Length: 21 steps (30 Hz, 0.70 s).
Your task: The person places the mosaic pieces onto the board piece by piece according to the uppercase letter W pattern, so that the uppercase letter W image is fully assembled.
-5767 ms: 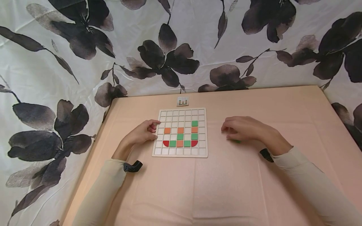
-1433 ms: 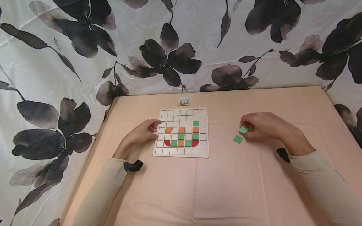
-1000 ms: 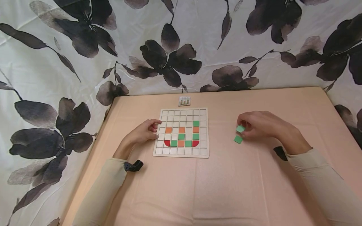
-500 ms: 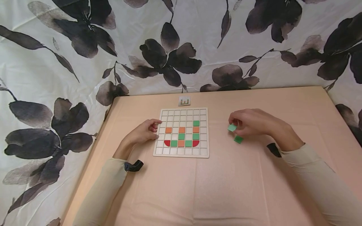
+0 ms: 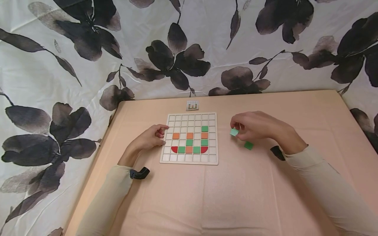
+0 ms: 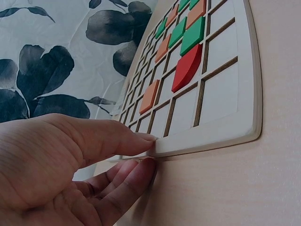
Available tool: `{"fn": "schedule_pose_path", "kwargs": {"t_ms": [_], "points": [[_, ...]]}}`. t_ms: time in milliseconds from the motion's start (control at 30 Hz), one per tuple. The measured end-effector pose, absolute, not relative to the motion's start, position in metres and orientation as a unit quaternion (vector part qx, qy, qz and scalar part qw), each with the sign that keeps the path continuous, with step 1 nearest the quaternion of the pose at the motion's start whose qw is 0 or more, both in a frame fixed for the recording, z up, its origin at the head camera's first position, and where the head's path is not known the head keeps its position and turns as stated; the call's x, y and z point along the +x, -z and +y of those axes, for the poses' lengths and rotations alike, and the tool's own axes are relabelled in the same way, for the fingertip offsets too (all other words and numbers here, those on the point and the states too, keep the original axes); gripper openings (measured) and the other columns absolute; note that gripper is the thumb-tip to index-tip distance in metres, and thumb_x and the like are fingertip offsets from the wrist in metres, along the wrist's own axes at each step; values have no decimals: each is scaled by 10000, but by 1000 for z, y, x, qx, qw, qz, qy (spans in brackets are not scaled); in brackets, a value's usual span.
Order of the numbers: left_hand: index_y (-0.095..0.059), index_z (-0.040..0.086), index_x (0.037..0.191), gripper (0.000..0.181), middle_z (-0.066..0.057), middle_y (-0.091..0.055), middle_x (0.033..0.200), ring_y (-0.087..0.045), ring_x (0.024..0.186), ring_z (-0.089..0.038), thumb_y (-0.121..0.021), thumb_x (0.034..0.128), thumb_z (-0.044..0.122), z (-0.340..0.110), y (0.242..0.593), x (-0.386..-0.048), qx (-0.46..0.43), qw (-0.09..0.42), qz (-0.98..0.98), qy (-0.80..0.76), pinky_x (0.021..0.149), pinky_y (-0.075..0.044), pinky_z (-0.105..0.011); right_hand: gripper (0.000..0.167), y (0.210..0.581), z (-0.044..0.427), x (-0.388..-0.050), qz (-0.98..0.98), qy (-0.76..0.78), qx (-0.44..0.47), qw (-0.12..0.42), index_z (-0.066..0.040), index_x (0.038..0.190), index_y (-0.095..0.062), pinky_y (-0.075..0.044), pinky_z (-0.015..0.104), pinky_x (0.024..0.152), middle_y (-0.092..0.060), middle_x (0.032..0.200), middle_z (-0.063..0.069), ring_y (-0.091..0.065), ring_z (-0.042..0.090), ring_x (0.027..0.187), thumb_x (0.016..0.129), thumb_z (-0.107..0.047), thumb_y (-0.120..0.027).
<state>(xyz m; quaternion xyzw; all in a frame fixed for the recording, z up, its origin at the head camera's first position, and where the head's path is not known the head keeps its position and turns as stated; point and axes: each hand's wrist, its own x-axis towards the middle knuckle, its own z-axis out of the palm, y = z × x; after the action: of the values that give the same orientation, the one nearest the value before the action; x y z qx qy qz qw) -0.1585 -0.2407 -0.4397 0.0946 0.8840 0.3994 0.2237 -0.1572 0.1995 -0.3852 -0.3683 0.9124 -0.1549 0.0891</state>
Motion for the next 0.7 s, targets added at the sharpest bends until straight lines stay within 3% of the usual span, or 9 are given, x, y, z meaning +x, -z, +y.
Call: {"fn": "schedule_pose_path", "kwargs": {"t_ms": [700], "points": [[-515,35,1429,623,-122,-465,1103,-482,1019,-240,-729,854,-71,-239,438,-157,93,224,882,-405,797,-437,-300,218,379,160,-172,889,158,-420,88,-235,1027,-671,-471,294,688,-614,892,-136,-588,85,806,831,-233,-766]]}}
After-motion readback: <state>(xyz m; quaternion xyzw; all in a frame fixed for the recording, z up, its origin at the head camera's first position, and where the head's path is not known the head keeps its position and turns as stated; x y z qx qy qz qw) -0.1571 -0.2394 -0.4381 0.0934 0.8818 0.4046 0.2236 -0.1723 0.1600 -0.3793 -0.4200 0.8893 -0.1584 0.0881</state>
